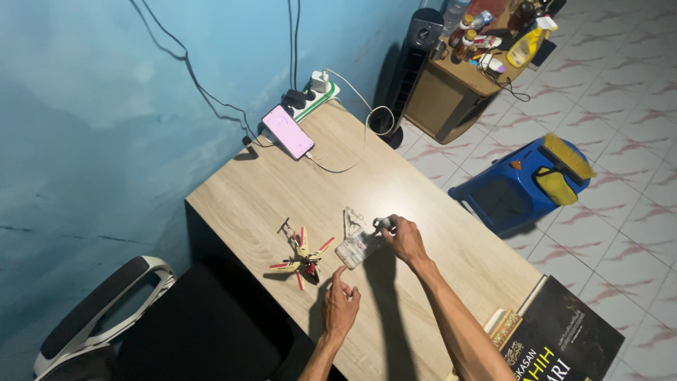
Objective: The person removes books, a toy helicopter, a Rubik's cube, and figurines from a wooden shelf and places them on a desk. The person then uses a brush to sweep dust from the empty shelf surfaces.
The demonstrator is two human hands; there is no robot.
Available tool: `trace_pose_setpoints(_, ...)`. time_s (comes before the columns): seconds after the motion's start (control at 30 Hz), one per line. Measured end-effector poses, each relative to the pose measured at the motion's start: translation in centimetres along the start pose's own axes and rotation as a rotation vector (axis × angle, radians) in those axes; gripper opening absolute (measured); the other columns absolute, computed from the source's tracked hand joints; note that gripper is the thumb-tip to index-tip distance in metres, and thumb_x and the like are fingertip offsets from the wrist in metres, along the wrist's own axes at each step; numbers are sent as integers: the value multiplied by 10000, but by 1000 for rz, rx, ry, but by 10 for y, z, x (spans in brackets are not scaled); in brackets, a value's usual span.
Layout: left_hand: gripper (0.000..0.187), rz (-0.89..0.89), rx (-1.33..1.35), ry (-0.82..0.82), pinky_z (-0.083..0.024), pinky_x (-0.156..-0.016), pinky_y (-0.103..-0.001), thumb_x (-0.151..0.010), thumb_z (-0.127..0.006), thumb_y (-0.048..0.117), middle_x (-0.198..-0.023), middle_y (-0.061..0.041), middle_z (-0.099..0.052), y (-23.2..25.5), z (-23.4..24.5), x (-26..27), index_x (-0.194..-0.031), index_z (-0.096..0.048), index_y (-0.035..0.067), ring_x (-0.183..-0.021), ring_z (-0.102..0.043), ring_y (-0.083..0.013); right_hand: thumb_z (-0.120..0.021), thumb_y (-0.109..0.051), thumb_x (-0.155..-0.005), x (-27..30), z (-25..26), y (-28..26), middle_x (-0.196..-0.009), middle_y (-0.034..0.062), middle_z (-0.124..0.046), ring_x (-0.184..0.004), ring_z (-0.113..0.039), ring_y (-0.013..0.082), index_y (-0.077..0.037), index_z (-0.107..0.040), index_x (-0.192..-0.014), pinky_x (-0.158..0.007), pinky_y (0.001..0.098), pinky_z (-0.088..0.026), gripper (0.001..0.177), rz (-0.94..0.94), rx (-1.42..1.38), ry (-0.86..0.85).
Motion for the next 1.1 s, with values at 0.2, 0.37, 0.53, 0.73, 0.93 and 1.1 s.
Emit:
trace_pose_setpoints(0.2, 600, -7, -1, 24, -513, -753, -435, -837, -729, 102, -729, -50, -617, -9, 20, 17, -1395, -515, 157, -749, -655, -272, -764, -264, -885, 6, -39, 53, -735, 150, -743, -616, -689, 173, -9, -784, -906, -570, 314, -549, 257, -454, -180, -205)
trace_pose_setpoints(0.37, 588, 6, 8, 2, -520, -735, -431, -845, -733, 110, -706, -49, -630, -9, 33, 28, -1390, -517, 156, -723, -663, -256, -813, -275, -879, 17, -140, 114, -754, 79, -704, -606, -613, 143, 46, -778, -904, -524, 301, -479, 325, -533, -545, -304)
trace_pose_setpoints(0.53, 612, -4, 35, 29, -532, -680, -406, -825, -749, 92, -710, -45, -639, -13, 49, 43, -1391, -520, 139, -644, -649, -228, -853, -284, -821, 19, -137, 113, -822, 99, -750, -694, -685, 153, 18, -765, -1050, -622, 313, -543, 390, -483, -477, -103)
trace_pose_setpoints(0.73, 621, -23, 73, 79, -526, -625, -366, -816, -757, 75, -696, -43, -634, -9, 60, 60, -1387, -517, 125, -571, -614, -193, -832, -332, -832, 38, -93, 82, -848, 157, -762, -747, -748, 217, -72, -648, -1299, -717, 351, -586, 566, -481, -280, -4)
trace_pose_setpoints(0.93, 605, -11, 124, 121, -503, -570, -337, -820, -764, 80, -706, -28, -629, -1, 58, 84, -1373, -523, 120, -525, -574, -162, -739, -262, -896, 90, -90, 94, -771, 110, -746, -644, -687, 175, -77, -683, -1247, -618, 338, -558, 400, -529, -463, 86)
trace_pose_setpoints(1.1, 557, 81, 201, 150, -489, -538, -297, -844, -744, 88, -716, -22, -626, -7, 58, 121, -1361, -536, 106, -518, -566, -128, -712, -225, -943, 135, -129, 46, -722, 60, -684, -604, -610, 106, -31, -749, -1140, -542, 286, -508, 279, -275, -719, -109)
Point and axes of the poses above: each hand's wrist, its own x-axis away from the middle knuckle, its own z-axis out of the back of the hand, y = z × x, the point moved 10 cm from there along -x, towards the middle knuckle
